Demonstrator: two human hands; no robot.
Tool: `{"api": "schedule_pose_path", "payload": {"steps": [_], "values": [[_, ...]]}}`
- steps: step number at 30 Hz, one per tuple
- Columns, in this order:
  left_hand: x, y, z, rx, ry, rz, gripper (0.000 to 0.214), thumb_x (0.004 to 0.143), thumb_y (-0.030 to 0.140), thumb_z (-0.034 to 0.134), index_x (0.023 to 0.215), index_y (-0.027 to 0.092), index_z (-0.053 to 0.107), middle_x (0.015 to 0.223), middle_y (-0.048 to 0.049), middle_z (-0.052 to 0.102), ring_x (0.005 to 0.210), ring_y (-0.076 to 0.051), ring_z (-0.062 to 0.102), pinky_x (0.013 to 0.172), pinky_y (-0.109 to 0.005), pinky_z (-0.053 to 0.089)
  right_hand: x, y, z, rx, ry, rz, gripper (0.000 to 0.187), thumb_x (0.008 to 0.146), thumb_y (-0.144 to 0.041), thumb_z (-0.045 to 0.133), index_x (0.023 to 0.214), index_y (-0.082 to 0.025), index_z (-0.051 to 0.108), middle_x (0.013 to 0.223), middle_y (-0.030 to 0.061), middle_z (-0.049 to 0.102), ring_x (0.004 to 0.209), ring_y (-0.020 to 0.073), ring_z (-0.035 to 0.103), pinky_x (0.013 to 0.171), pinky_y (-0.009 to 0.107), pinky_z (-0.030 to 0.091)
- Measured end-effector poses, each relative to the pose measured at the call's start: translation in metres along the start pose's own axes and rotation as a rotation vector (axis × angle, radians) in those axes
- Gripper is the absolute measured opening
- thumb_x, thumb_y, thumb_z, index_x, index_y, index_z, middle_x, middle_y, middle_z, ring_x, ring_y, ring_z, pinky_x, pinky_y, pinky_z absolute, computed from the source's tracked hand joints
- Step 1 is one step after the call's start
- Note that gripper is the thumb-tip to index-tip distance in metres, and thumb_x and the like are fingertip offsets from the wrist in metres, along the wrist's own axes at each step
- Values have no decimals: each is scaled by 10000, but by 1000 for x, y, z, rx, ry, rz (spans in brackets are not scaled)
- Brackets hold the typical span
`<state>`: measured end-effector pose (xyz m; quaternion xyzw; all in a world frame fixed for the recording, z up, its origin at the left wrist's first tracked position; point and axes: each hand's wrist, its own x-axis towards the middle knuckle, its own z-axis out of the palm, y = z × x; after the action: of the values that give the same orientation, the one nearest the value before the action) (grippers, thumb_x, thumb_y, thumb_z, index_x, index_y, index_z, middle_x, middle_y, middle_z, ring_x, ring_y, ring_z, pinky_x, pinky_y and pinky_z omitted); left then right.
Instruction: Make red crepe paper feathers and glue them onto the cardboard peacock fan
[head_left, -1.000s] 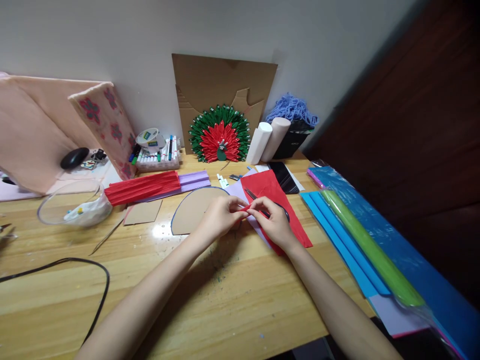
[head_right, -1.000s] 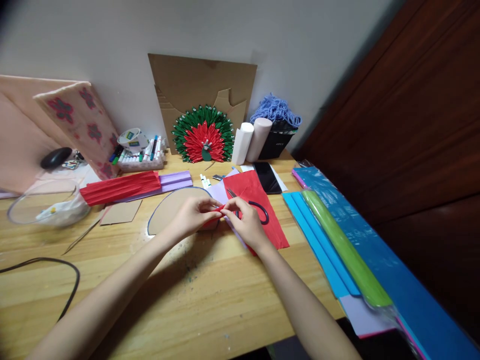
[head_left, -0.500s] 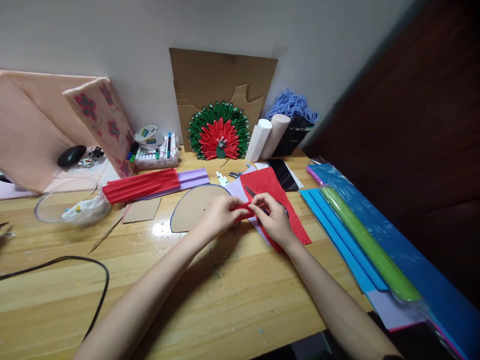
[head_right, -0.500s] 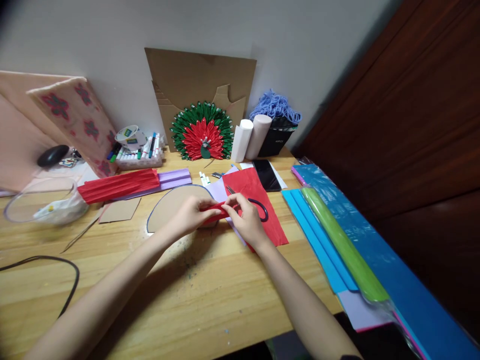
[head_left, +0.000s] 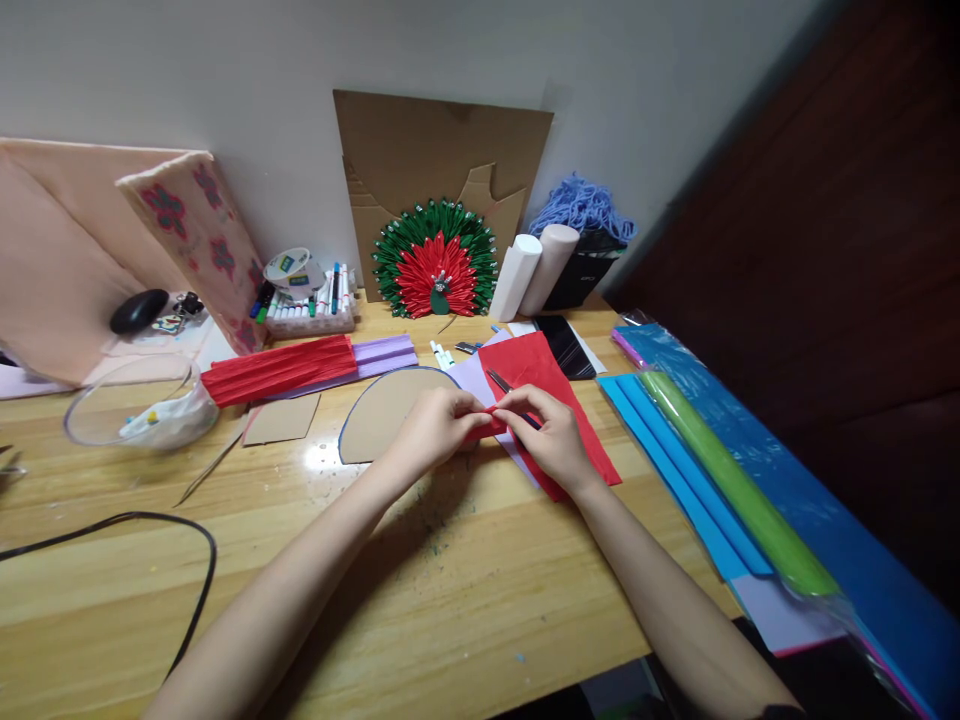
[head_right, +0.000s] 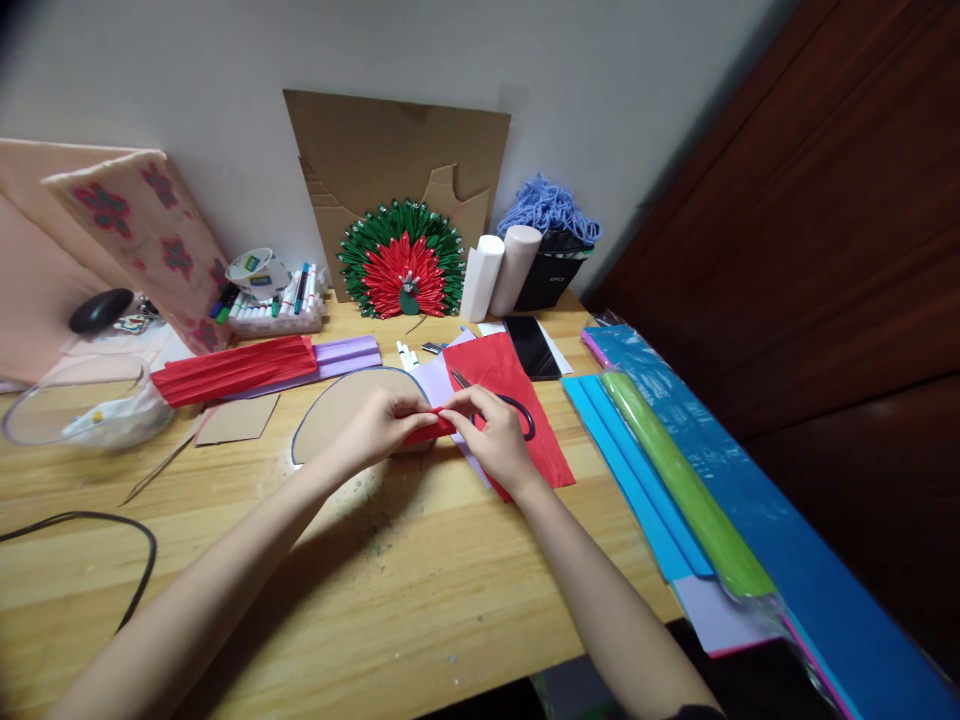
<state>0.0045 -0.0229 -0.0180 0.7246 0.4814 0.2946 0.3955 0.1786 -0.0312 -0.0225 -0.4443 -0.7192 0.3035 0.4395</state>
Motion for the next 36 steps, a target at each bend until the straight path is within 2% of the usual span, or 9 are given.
{"api": "schedule_pose_path", "payload": {"steps": [12, 17, 20, 23, 25, 27, 31, 34, 36], "values": [[3, 6, -4, -139, 41, -61, 259, 770, 369, 555, 810, 139, 668, 800, -63, 693, 721, -165, 611, 651, -252, 441, 1, 0, -6, -126, 117, -189, 66, 779, -180, 617, 785, -219, 670, 950, 55, 613, 905, 188, 597, 815, 336, 480], [3, 7, -7, -92, 246, -85, 166, 757, 260, 566, 852, 143, 635, 885, -80, 676, 784, -167, 616, 700, -268, 460, 1, 1, -10, -111, 109, -188, 56, 777, -189, 617, 793, -219, 661, 862, 38, 611, 759, 162, 605, 644, 289, 503], [-2, 15, -12, 92, 387, -122, 216, 783, 350, 539, 755, 160, 638, 816, -72, 674, 727, -173, 608, 668, -278, 446, 0, 2, -8, -60, 130, -114, 50, 792, -197, 600, 818, -210, 640, 807, 29, 634, 673, 151, 611, 607, 284, 509], [-7, 28, -17, -53, 126, -351, 536, 828, 548, 376, 565, 144, 609, 580, -75, 639, 533, -160, 589, 560, -274, 440, 0, 2, -6, -12, 194, -59, 45, 794, -215, 596, 829, -207, 624, 801, 34, 640, 686, 160, 624, 652, 303, 531], [-7, 32, -17, -324, -126, -533, 640, 813, 627, 316, 579, 119, 626, 551, -91, 640, 476, -152, 586, 523, -269, 455, -1, 0, -5, -3, 207, -70, 43, 791, -222, 597, 823, -209, 622, 832, 47, 645, 762, 180, 632, 711, 326, 537], [-4, 31, -14, -620, -247, -647, 662, 796, 653, 329, 658, 93, 654, 625, -116, 673, 520, -147, 616, 557, -260, 491, -1, -2, -7, -22, 186, -115, 38, 783, -217, 601, 811, -215, 627, 851, 55, 651, 808, 193, 630, 744, 344, 534], [3, 19, -9, -1061, -241, -675, 351, 801, 426, 553, 805, 96, 671, 793, -121, 704, 714, -136, 662, 685, -216, 525, -2, -4, -9, -78, 119, -243, 68, 764, -181, 613, 794, -235, 643, 835, 42, 666, 813, 194, 630, 748, 352, 524], [3, 14, -8, -1131, -195, -650, 90, 762, 173, 626, 798, 102, 666, 773, -94, 707, 733, -132, 669, 679, -199, 533, -2, -3, -11, -95, 81, -289, 102, 758, -174, 625, 822, -246, 659, 844, 36, 666, 818, 191, 629, 761, 352, 515], [2, 14, -9, -1102, -164, -640, 67, 766, 148, 617, 772, 100, 664, 742, -82, 705, 704, -129, 670, 654, -201, 536, -1, -1, -11, -107, 58, -297, 116, 762, -181, 629, 844, -252, 669, 854, 36, 662, 826, 189, 626, 774, 353, 508]]}}
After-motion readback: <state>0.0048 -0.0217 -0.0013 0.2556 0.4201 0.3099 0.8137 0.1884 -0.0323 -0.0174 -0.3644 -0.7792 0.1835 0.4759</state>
